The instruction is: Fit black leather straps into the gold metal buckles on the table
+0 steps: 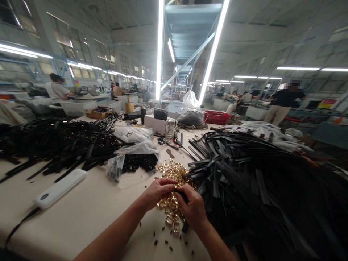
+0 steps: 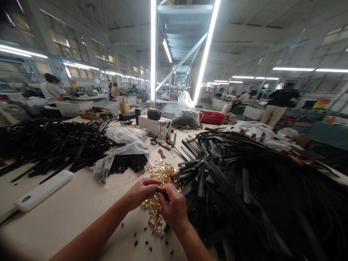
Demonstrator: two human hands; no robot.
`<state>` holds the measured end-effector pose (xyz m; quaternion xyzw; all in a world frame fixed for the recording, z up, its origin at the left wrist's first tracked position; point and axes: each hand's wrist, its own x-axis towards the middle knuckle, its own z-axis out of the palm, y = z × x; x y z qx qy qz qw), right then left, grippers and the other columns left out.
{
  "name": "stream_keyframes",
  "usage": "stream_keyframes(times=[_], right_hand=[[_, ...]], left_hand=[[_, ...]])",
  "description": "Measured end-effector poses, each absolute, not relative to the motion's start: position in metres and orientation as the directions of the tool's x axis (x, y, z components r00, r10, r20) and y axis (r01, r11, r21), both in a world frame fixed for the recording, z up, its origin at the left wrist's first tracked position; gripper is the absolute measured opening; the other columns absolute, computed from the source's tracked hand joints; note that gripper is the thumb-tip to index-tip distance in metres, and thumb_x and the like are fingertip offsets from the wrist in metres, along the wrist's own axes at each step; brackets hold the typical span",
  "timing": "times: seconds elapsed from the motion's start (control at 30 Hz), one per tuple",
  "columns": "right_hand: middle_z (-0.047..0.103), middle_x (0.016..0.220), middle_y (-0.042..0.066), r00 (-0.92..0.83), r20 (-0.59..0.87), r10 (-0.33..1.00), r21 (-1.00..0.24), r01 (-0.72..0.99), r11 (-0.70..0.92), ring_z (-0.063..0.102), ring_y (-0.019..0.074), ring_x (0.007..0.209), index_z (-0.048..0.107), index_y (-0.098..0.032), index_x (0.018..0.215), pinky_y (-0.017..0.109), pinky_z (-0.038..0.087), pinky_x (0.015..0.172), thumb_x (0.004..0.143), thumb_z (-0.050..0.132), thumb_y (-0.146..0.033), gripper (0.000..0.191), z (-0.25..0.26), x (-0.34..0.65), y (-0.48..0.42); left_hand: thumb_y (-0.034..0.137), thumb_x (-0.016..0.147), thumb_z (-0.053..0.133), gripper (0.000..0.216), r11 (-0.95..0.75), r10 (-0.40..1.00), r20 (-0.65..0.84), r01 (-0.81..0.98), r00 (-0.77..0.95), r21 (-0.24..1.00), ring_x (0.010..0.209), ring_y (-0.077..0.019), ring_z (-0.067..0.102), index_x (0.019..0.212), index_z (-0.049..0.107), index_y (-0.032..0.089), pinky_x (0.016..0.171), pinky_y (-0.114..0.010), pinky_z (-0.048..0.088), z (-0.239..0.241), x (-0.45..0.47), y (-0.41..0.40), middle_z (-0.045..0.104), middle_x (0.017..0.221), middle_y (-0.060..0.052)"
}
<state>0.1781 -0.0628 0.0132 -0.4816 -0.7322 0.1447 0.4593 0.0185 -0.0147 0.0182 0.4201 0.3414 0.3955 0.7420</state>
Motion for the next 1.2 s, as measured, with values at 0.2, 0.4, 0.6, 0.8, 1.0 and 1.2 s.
stream_keyframes(times=[0.2, 0.4, 0.6, 0.8, 1.0, 1.2], right_hand=[[0.066, 0.086, 0.005, -0.085, 0.476, 0.875, -0.697, 0.570, 0.435, 0.061, 0.0191, 0.083, 0.063, -0.020, 0.089, 0.029, 0.046, 0.077, 0.085, 0.052, -0.024, 0.012, 0.018, 0.175, -0.065], [0.060, 0.063, -0.002, -0.117, 0.131, 0.984, -0.933, 0.322, 0.162, 0.056, 0.0129, 0.053, 0.063, -0.019, 0.079, 0.022, 0.043, 0.050, 0.080, 0.052, -0.028, 0.014, 0.025, 0.182, -0.063], [0.052, 0.058, -0.004, -0.134, 0.095, 0.986, -0.929, 0.345, 0.136, 0.050, 0.0104, 0.051, 0.058, -0.018, 0.075, 0.019, 0.038, 0.048, 0.077, 0.048, -0.021, 0.011, 0.023, 0.184, -0.063], [0.054, 0.062, -0.003, -0.124, 0.186, 0.975, -0.856, 0.466, 0.223, 0.050, 0.0117, 0.059, 0.057, -0.019, 0.074, 0.021, 0.037, 0.056, 0.080, 0.046, -0.020, 0.013, 0.023, 0.177, -0.064], [0.052, 0.059, -0.004, -0.105, 0.177, 0.978, -0.889, 0.410, 0.205, 0.048, 0.0123, 0.057, 0.058, -0.019, 0.075, 0.022, 0.036, 0.055, 0.085, 0.047, -0.029, 0.018, 0.025, 0.175, -0.065], [0.054, 0.063, -0.002, -0.097, 0.223, 0.970, -0.884, 0.400, 0.243, 0.050, 0.0130, 0.061, 0.060, -0.018, 0.074, 0.022, 0.038, 0.059, 0.085, 0.049, -0.032, 0.021, 0.025, 0.174, -0.066]], left_hand=[[0.034, 0.061, 0.081, 0.034, 0.190, 0.903, -0.083, -0.218, 0.420, 0.957, 0.053, -0.0063, 0.048, 0.086, 0.074, 0.012, 0.051, -0.019, 0.036, 0.015, 0.025, -0.016, 0.064, 0.065, -0.002], [0.027, 0.059, 0.083, 0.028, 0.342, 0.900, -0.200, -0.343, 0.387, 0.875, 0.050, -0.0041, 0.048, 0.081, 0.071, 0.013, 0.049, -0.016, 0.036, 0.009, 0.020, -0.012, 0.063, 0.064, 0.000], [0.023, 0.060, 0.083, 0.027, 0.393, 0.892, -0.219, -0.439, 0.397, 0.808, 0.053, -0.0046, 0.053, 0.080, 0.068, 0.012, 0.051, -0.015, 0.039, 0.003, 0.024, -0.011, 0.064, 0.069, -0.001], [0.024, 0.063, 0.081, 0.027, 0.347, 0.909, -0.177, -0.450, 0.377, 0.823, 0.062, -0.0087, 0.059, 0.082, 0.066, 0.012, 0.057, -0.017, 0.043, -0.005, 0.027, -0.009, 0.065, 0.074, -0.002], [0.024, 0.062, 0.081, 0.028, 0.314, 0.907, -0.118, -0.463, 0.403, 0.829, 0.063, -0.0096, 0.059, 0.080, 0.063, 0.013, 0.060, -0.019, 0.044, -0.004, 0.030, -0.012, 0.065, 0.073, -0.001], [0.026, 0.058, 0.083, 0.035, 0.224, 0.944, -0.074, -0.462, 0.322, 0.858, 0.067, -0.0125, 0.061, 0.080, 0.058, 0.015, 0.064, -0.023, 0.046, -0.003, 0.033, -0.013, 0.066, 0.077, -0.001]])
